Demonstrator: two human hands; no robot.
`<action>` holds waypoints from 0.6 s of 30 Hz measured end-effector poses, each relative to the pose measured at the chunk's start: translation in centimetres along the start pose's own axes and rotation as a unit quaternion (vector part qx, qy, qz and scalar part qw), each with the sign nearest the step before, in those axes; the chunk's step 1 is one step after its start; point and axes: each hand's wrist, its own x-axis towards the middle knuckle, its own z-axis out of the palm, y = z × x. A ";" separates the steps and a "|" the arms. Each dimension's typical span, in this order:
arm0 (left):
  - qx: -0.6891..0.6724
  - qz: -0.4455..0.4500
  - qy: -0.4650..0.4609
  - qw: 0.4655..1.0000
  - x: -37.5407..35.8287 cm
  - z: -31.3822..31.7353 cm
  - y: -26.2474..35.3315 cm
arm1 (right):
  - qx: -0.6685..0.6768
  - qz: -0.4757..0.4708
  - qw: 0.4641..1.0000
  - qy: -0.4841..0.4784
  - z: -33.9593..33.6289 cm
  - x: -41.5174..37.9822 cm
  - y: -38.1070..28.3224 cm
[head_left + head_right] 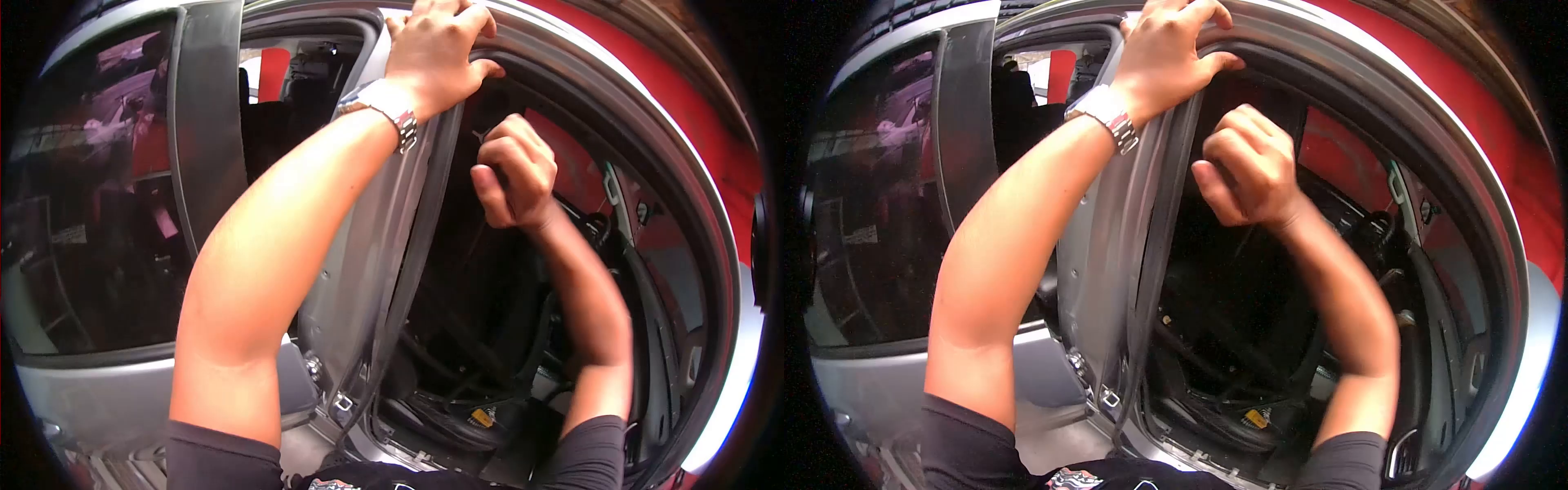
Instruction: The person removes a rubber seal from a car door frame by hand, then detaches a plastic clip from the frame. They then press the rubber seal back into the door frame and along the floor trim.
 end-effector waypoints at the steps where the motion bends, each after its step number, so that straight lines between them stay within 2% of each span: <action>1: 0.005 -0.004 0.002 1.000 -0.1 0.0 -0.2 | 0.020 0.026 0.997 0.076 1.0 -0.4 -0.5; 3: 0.048 -0.034 -0.017 0.998 0.1 -0.3 -0.7 | 0.085 -0.012 0.951 0.299 4.6 1.4 -0.2; 4: 0.031 0.003 -0.027 0.999 0.3 -1.3 -1.0 | 0.098 -0.062 0.938 0.327 5.6 3.1 0.6; 5: -0.073 0.049 -0.007 0.996 0.3 -1.3 -2.3 | 0.062 -0.100 0.938 0.326 5.7 4.4 2.0; 7: -0.247 -0.145 0.017 0.958 -0.6 -1.9 -1.8 | -0.040 -0.138 0.962 0.233 5.2 6.1 6.3; 8: -0.267 -0.156 0.038 0.950 -0.5 -2.1 -1.4 | -0.065 -0.150 0.967 0.197 5.1 6.9 7.6; 9: -0.263 -0.108 0.051 0.957 -0.4 -2.1 -1.2 | -0.041 -0.153 0.970 0.187 5.6 7.8 8.1; 10: -0.228 -0.066 0.059 0.970 0.0 -2.0 -2.4 | -0.050 -0.195 0.956 0.216 5.5 8.4 8.5; 11: -0.197 -0.037 0.057 0.978 -0.5 -1.5 -3.1 | -0.016 -0.184 0.963 0.197 5.6 7.7 8.2; 12: -0.231 -0.077 0.081 0.966 -0.7 -1.7 -1.6 | 0.018 -0.172 0.969 0.179 5.5 7.4 7.5; 13: -0.240 -0.053 0.073 0.967 -1.2 -2.2 -1.0 | 0.095 -0.129 0.974 0.159 5.4 7.0 5.9; 14: -0.253 -0.052 0.050 0.965 -1.3 -2.0 -1.4 | 0.096 -0.206 0.964 0.135 5.1 7.4 5.3; 15: -0.260 -0.048 0.035 0.964 -1.2 -1.8 -2.6 | 0.050 -0.224 0.966 0.118 5.4 7.6 6.1; 16: -0.121 0.083 0.139 0.979 0.4 -1.8 -2.3 | 0.135 -0.162 0.959 0.189 6.7 8.3 6.6; 17: -0.284 -0.151 0.076 0.944 -0.5 -1.1 -1.3 | 0.216 -0.091 0.938 0.255 7.8 8.7 7.2; 18: -0.179 -0.088 0.102 0.975 -0.9 -0.7 -1.9 | 0.137 -0.159 0.953 0.218 7.0 9.3 8.2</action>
